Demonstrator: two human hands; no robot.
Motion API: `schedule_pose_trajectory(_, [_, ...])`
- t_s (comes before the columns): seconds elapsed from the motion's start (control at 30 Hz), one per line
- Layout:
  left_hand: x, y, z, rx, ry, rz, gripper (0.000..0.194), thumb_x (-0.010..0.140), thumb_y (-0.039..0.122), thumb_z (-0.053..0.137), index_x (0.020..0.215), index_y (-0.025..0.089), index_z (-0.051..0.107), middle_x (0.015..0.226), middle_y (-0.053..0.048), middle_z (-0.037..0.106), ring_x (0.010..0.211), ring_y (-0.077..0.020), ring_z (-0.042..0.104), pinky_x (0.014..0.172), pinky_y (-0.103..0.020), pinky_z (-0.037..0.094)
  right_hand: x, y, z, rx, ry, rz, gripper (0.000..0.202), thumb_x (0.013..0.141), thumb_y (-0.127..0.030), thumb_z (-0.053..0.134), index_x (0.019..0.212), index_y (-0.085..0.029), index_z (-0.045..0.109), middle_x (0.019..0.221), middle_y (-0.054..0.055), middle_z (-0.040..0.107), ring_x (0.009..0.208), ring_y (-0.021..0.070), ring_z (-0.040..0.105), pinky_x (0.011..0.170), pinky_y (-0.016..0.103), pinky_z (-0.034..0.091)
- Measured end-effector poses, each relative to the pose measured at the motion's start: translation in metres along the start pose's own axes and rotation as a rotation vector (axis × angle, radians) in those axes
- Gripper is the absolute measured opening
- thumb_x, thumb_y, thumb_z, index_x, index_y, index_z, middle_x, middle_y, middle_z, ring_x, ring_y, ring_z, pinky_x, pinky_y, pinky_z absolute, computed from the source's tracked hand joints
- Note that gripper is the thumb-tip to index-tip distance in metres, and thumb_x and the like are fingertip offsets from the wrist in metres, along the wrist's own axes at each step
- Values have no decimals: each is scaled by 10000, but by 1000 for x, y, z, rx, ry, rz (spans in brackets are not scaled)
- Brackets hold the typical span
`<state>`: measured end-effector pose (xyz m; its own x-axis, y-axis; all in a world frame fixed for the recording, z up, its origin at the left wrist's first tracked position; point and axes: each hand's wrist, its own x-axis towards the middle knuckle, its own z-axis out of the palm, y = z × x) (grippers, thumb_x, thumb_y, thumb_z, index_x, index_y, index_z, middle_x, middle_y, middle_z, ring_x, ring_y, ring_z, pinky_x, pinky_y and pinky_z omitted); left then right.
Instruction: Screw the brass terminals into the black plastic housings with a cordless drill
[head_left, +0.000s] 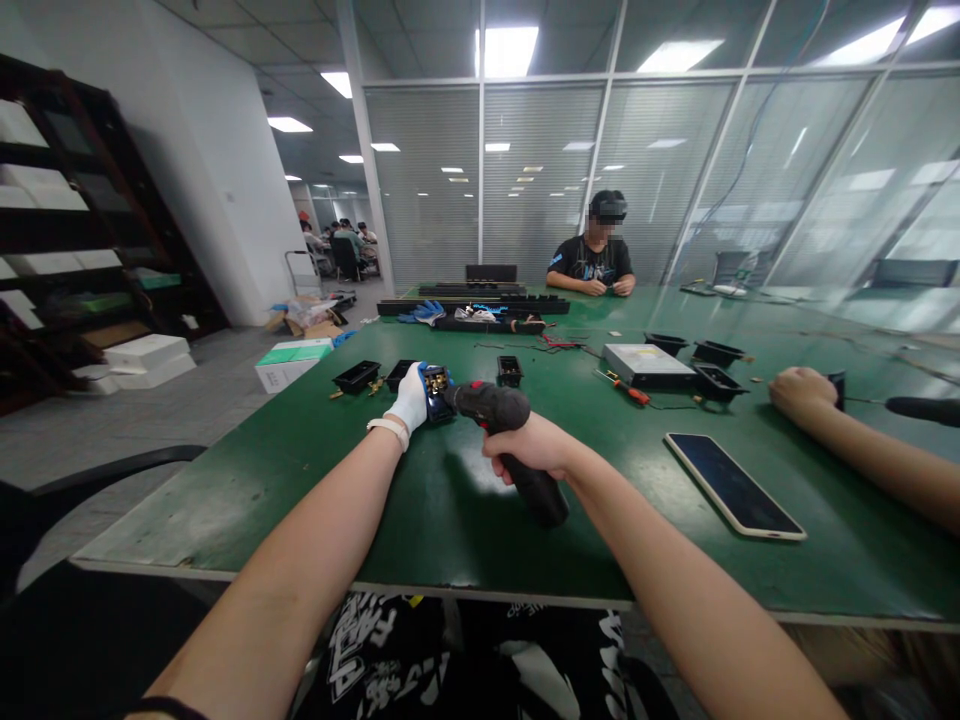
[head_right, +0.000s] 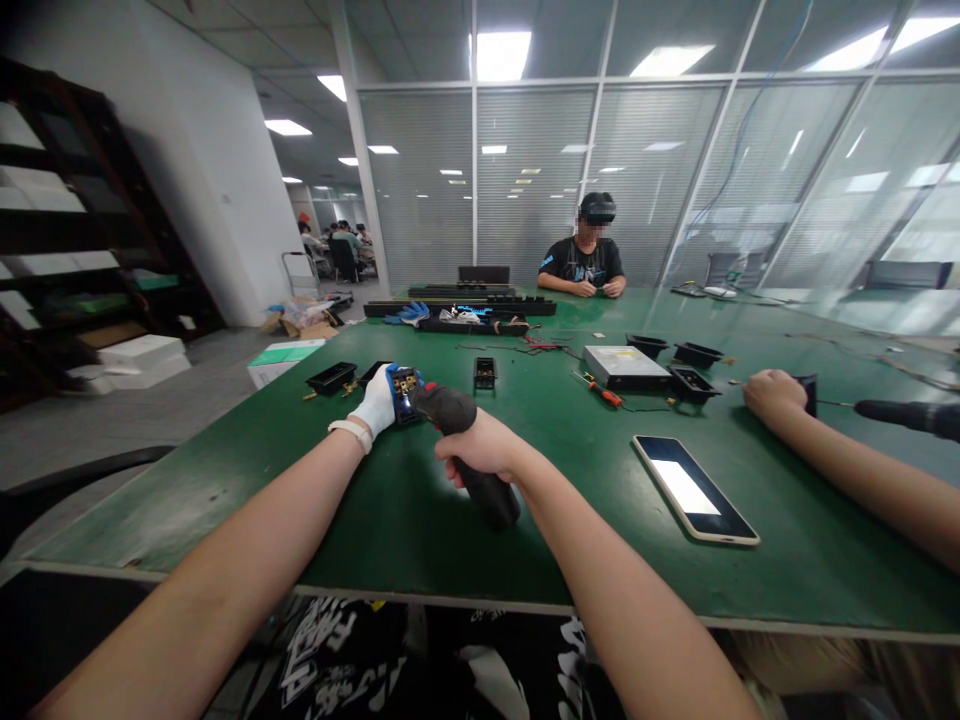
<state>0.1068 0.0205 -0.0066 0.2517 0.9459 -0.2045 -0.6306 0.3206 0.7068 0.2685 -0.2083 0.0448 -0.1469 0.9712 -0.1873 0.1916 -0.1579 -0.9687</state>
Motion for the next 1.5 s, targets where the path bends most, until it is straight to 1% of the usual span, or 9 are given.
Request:
schedule_pose_trajectory(0.13, [0,0,0,10,2,8,175,957,305,612,985,183,735,710,-80,755,664,-294,799,727,-424,701,-1,-1,0,-10,5,10,138,709,-89,690,615,-171,630,554,48,694,451,154,632,416,218,520])
schedule_pose_trajectory(0.27, [2,0,-1,39,34,33,186,984,311,593,930,185,718,690,-73,741,644,-279,786,715,-407,694,-1,-1,1,8,3,-1,146,711,-91,690,612,-172,621,556,46,689,447,159,634,419,229,531])
schedule_pose_trajectory(0.4, [3,0,-1,20,6,-2,190,979,329,593,904,190,699,706,-90,748,648,-290,783,715,-424,693,0,1,0,8,-3,4,140,708,-90,700,630,-173,619,564,49,694,452,158,634,422,224,529])
schedule_pose_trajectory(0.63, [-4,0,3,-7,29,4,175,917,348,685,983,189,715,716,-78,752,662,-305,788,728,-437,696,1,1,-1,7,-21,5,140,707,-103,710,649,-186,613,568,49,698,463,159,636,440,231,541])
schedule_pose_trajectory(0.77, [-6,0,5,-8,71,28,164,913,338,694,983,192,718,708,-69,745,656,-305,786,720,-434,695,2,3,-2,15,-17,-1,141,702,-113,719,641,-188,616,566,45,697,468,163,637,437,235,542])
schedule_pose_trajectory(0.9, [-5,-1,6,-8,71,21,181,906,347,711,998,191,729,716,-66,747,647,-303,785,710,-427,693,2,3,-1,9,-4,6,145,711,-109,706,639,-194,613,565,42,697,467,160,636,437,228,535])
schedule_pose_trajectory(1.17, [-4,0,4,15,39,22,151,957,304,615,969,202,726,690,-59,731,648,-291,792,699,-418,698,0,0,-1,1,-4,12,145,710,-92,698,632,-182,616,557,45,693,456,162,639,429,228,532])
schedule_pose_trajectory(1.37, [-9,0,7,-17,97,46,146,908,309,703,991,190,722,699,-64,740,654,-305,791,718,-431,700,0,0,0,-10,6,10,136,696,-101,706,631,-184,619,552,49,698,450,159,631,425,226,529])
schedule_pose_trajectory(1.5, [-10,1,9,8,86,13,204,911,334,681,1039,183,731,714,-77,758,668,-322,798,701,-442,697,0,1,-1,-6,-6,-3,129,694,-111,700,622,-185,622,546,44,694,450,157,632,424,225,529])
